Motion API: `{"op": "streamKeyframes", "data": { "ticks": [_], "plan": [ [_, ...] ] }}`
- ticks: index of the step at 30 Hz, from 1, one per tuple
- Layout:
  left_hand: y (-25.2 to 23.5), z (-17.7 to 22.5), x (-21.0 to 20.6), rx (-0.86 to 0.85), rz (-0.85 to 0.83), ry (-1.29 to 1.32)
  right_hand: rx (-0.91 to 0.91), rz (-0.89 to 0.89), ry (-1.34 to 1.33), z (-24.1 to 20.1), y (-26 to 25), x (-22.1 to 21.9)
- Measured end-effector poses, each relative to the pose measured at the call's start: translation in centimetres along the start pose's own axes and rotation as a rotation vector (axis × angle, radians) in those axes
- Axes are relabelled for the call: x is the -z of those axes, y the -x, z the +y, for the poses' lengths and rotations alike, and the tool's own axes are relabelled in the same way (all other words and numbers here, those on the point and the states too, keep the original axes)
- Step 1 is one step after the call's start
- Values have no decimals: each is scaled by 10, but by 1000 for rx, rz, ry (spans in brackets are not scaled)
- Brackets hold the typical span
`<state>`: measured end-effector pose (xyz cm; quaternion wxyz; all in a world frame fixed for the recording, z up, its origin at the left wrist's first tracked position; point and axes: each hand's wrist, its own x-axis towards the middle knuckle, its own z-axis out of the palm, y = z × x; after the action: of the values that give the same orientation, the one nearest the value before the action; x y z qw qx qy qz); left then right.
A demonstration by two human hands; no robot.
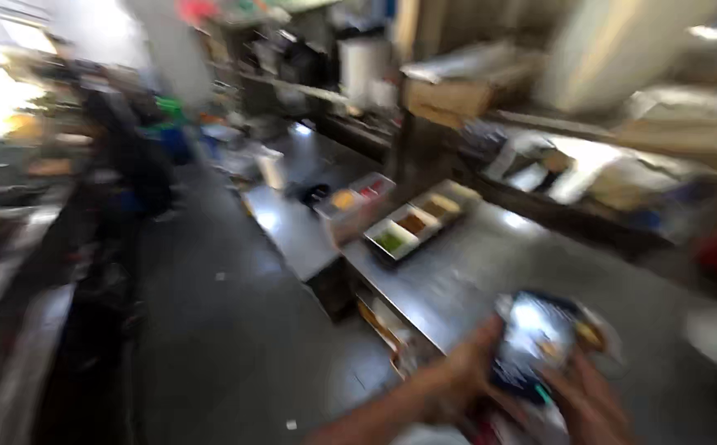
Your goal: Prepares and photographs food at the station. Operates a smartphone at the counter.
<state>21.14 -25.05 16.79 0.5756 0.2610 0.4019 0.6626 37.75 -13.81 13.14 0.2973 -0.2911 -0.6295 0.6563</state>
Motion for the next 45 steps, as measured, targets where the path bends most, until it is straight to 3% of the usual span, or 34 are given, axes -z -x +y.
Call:
{"op": "streamKeyframes", "data": {
  "ticks": [3, 7, 18, 25, 37, 45],
  "plan": [
    [-22, -21, -5, 204, -22, 91, -72, 91, -24, -3, 6, 10],
    [-27, -38, 0, 246, -177, 147, -99, 51, -104, -3, 21, 17],
    [-25, -65, -39, 299, -144, 149, -81, 241, -47, 1, 52, 33],
    [-28, -101, -61, 479, -373, 155, -193, 451, -62, 15, 103, 65],
    [-34, -118, -79, 556, -440, 190, -188, 615, 11, 9, 122, 66],
    [-35, -119, -84, 546, -432, 191, -142, 626, 10, 9, 119, 66]
  ]
}}
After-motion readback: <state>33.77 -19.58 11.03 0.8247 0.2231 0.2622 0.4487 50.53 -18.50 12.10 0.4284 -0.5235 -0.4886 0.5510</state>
